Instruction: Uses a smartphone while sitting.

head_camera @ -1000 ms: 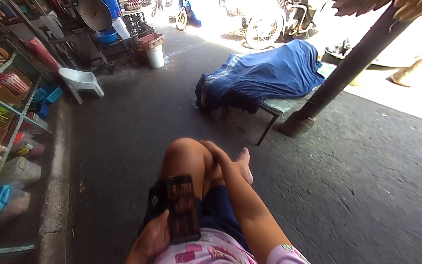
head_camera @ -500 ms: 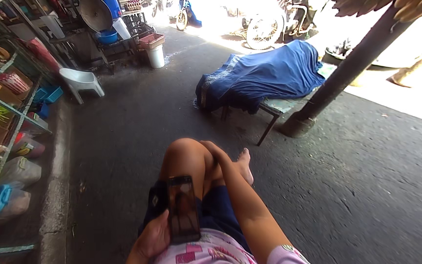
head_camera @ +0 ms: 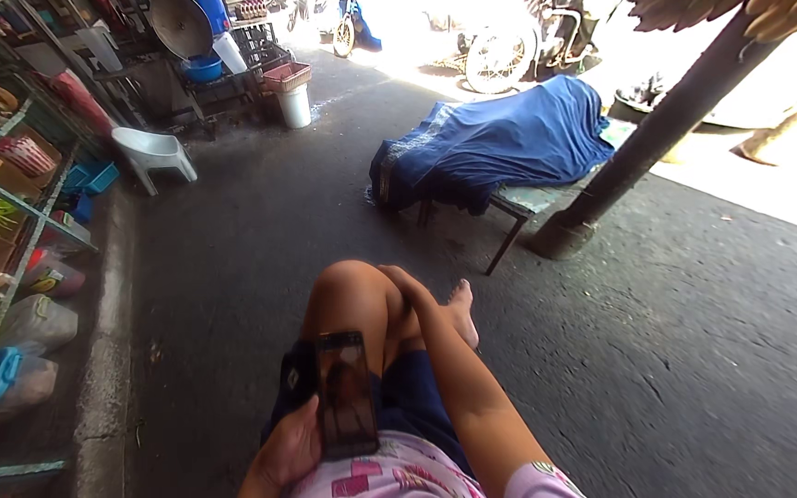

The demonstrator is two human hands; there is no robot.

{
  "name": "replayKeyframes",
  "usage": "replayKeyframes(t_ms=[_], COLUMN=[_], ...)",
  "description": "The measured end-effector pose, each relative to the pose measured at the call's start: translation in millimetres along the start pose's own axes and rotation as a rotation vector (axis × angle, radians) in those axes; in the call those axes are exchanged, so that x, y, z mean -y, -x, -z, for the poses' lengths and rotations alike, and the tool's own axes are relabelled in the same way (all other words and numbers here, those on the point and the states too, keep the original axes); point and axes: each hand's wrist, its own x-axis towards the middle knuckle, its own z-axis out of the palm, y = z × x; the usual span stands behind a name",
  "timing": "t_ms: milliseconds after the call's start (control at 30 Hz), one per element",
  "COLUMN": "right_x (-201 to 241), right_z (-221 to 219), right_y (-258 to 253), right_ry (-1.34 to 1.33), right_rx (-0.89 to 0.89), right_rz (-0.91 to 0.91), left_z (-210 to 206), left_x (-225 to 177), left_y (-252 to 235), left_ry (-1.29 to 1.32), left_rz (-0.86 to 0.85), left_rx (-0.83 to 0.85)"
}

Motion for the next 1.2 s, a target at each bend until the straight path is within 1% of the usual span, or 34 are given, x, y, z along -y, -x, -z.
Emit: replayKeyframes(t_ms=[33, 67, 100, 200, 300, 367, 400, 433, 467, 500, 533, 567, 600, 667, 733, 900, 933, 1033, 1067, 1133, 1167, 1200], right_x=[11, 10, 0, -53, -59, -61, -53, -33, -4, 8, -4, -34, -56, -70, -66, -60, -49, 8, 21, 25, 7, -32], right_z=[2, -1, -5, -18, -19, -21, -19, -13, -3, 1, -3, -13, -19, -23, -23, -21, -19, -3, 2, 5, -1, -16], right_y=[-11, -20, -27, -47, -50, -48, -43, -33, -22, -17, -22, -34, -45, -55, -56, -51, -46, -18, -9, -1, -4, -14], right_ry=[-0.145, -0.236, -0.272, -0.312, -0.334, -0.322, -0.299, -0.275, -0.272, -0.278, -0.29, -0.296, -0.314, -0.326, -0.33, -0.326, -0.317, -0.249, -0.255, -0.252, -0.212, -0.148], right_rx=[0.067, 0.051, 0.051, 0.046, 0.047, 0.032, 0.022, 0.021, 0.048, 0.055, 0.047, 0.03, 0.034, 0.048, 0.05, 0.039, 0.037, 0.032, 0.018, 0.017, 0.0, -0.095], right_rz=[-0.259, -0.359, -0.37, -0.248, -0.249, -0.189, -0.181, -0.226, -0.314, -0.357, -0.326, -0.245, -0.202, -0.219, -0.255, -0.253, -0.267, -0.336, -0.332, -0.285, -0.152, 0.136], left_z=[-1, -1, -1, 1, 1, -2, -4, -4, -4, -5, -4, -4, -3, -1, -1, -2, -2, -2, -2, -3, -3, -3], left_x=[0, 0, 0, 0, 0, 0, 0, 0, 0, 0, 0, 0, 0, 0, 0, 0, 0, 0, 0, 0, 0, -1], left_y=[0, 0, 0, 0, 0, 0, 0, 0, 0, 1, 0, 0, 0, 0, 0, 0, 1, 1, 1, 0, 0, 0], left_ry=[-0.001, 0.0, 0.001, 0.012, 0.018, 0.003, -0.003, -0.007, -0.013, -0.013, -0.009, -0.002, 0.003, 0.01, 0.012, 0.017, 0.011, -0.005, -0.005, 0.0, 0.004, 0.011], left_rz=[-0.001, -0.001, 0.0, 0.004, 0.007, 0.002, -0.001, -0.003, -0.005, -0.007, -0.007, -0.005, -0.003, 0.003, 0.005, 0.008, 0.007, 0.004, 0.002, -0.005, -0.007, -0.006], left_rx=[-0.009, -0.015, -0.018, -0.017, -0.025, -0.044, -0.046, -0.042, -0.038, -0.038, -0.039, -0.038, -0.036, -0.038, -0.044, -0.042, -0.049, -0.044, -0.039, -0.04, -0.039, -0.034])
